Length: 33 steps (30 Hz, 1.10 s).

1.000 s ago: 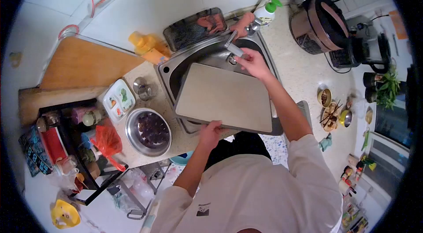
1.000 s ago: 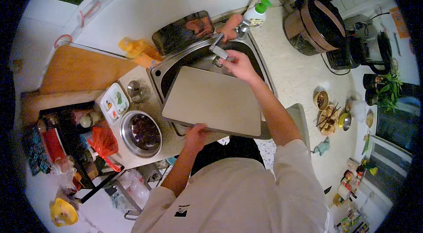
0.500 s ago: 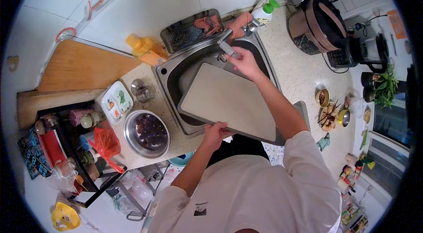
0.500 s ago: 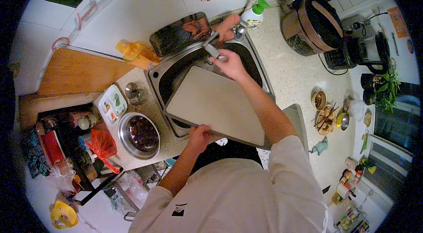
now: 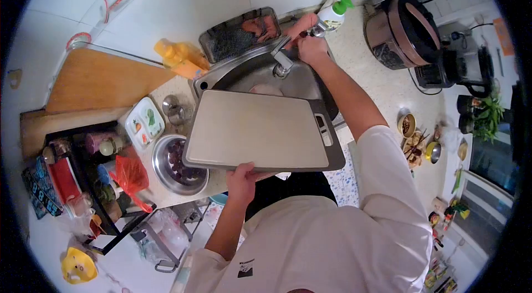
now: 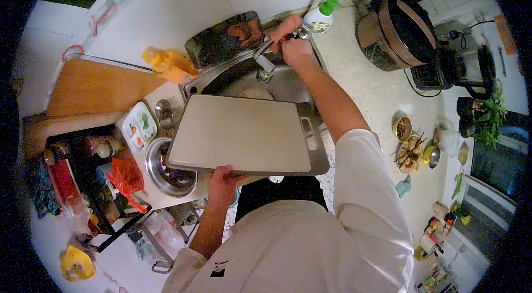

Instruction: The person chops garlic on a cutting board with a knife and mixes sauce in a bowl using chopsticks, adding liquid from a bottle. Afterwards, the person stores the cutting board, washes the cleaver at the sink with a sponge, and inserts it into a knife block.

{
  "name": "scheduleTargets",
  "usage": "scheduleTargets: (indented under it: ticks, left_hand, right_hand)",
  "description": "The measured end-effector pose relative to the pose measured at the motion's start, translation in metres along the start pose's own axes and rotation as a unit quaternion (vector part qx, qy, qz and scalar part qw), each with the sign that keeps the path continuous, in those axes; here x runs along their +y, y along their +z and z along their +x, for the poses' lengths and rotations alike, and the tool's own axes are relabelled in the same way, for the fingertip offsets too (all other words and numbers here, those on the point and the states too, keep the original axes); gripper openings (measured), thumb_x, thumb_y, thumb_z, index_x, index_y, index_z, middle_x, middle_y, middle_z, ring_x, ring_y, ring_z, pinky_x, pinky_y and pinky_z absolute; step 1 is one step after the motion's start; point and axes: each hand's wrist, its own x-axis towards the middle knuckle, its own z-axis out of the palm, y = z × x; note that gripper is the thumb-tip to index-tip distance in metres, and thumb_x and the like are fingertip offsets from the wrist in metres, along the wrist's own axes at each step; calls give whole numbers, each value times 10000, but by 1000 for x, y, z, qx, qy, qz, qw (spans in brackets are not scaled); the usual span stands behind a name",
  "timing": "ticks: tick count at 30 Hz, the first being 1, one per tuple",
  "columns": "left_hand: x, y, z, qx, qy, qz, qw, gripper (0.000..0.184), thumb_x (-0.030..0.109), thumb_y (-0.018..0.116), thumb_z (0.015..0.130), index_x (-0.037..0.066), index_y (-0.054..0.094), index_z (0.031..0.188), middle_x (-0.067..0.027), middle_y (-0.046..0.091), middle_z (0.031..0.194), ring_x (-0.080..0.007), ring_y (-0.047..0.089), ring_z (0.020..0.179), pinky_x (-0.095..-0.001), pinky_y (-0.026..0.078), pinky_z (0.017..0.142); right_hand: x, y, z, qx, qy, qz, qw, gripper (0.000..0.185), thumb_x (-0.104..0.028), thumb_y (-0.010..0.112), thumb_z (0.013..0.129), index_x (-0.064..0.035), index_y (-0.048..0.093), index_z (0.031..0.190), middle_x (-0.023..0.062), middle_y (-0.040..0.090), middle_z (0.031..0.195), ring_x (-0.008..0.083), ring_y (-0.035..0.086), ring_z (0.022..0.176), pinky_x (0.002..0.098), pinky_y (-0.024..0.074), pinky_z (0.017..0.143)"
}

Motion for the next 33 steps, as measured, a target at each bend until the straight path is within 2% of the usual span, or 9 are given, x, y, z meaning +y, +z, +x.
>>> scheduleTargets:
  ticks: [5, 13, 18, 21, 23, 25, 26, 29, 33]
  left_hand:
    - [11, -2, -19, 25, 34, -5, 999, 437, 19, 533, 864, -38, 492, 1295, -169, 602, 1230, -344, 667, 1105, -575, 642, 853]
    - [24, 6, -35, 26, 51, 55, 997, 441, 3, 546, 867, -38, 486, 1302, -168, 596, 1245, -335, 673, 1098, -539, 658, 821]
    - [20, 12, -31, 65, 53, 127, 988, 476, 11, 561, 868, -55, 465, 1329, -190, 582, 1255, -355, 653, 1129, -551, 651, 837]
    - [32, -3, -30, 28, 27, 100, 994, 503, 45, 564, 876, -63, 453, 1354, -198, 566, 1283, -367, 636, 1156, -574, 635, 866]
    - [41, -26, -24, -14, 3, 67, 998, 522, 63, 564, 875, -61, 452, 1369, -198, 559, 1304, -377, 623, 1178, -598, 614, 900]
    - [41, -47, -10, -62, -25, 35, 997, 537, 74, 562, 870, -52, 458, 1381, -196, 555, 1322, -390, 609, 1201, -624, 587, 939]
    - [44, -35, -14, -79, -19, 36, 996, 543, 134, 659, 808, 50, 535, 1330, -134, 610, 1278, -321, 635, 1167, -553, 616, 831]
    - [37, -42, -12, -127, -66, 43, 989, 582, 124, 659, 786, 45, 523, 1346, -118, 610, 1283, -331, 623, 1191, -570, 588, 904]
    - [20, -37, -16, -177, -106, 72, 976, 652, 114, 660, 755, 48, 498, 1383, -117, 601, 1309, -333, 615, 1211, -556, 581, 934]
  right_hand:
    - [-1, 4, 17, 17, 33, 3, 999, 288, -208, 528, 976, -115, 770, 1101, 112, 761, 1104, 288, 752, 985, 434, 603, 810]
    - [21, 26, -58, 50, -73, 224, 971, 465, -288, 619, 921, -152, 597, 1365, 199, 727, 1067, 425, 699, 972, 539, 561, 856]
    - [23, 79, -191, 39, 133, 363, 921, 404, -445, 587, 979, -102, 723, 1144, 191, 731, 909, 384, 713, 883, 490, 559, 791]
    - [11, 135, -284, 85, 244, 577, 775, 563, -553, 529, 1004, -35, 724, 1106, 147, 715, 788, 298, 695, 740, 453, 542, 710]
    - [-3, 100, -343, -35, 326, 714, 619, 651, -604, 471, 1013, -19, 680, 1209, 131, 729, 938, 249, 686, 866, 440, 536, 782]
    - [-25, 126, -388, -23, 308, 830, 464, 705, -630, 398, 1031, -22, 642, 1291, 95, 709, 964, 220, 677, 937, 395, 527, 871]
    - [-29, 134, -403, -15, 293, 877, 381, 733, -643, 361, 1040, -24, 623, 1332, 77, 700, 977, 206, 672, 973, 372, 522, 916]
    - [-51, 51, -438, 18, 221, 889, 401, 786, -675, 312, 1035, -18, 595, 1361, 73, 693, 1066, 198, 635, 1086, 360, 460, 1025]
    - [-38, 67, -484, 79, 234, 906, 345, 766, -651, 307, 1045, -4, 589, 1342, 91, 692, 1054, 189, 666, 915, 356, 523, 876]
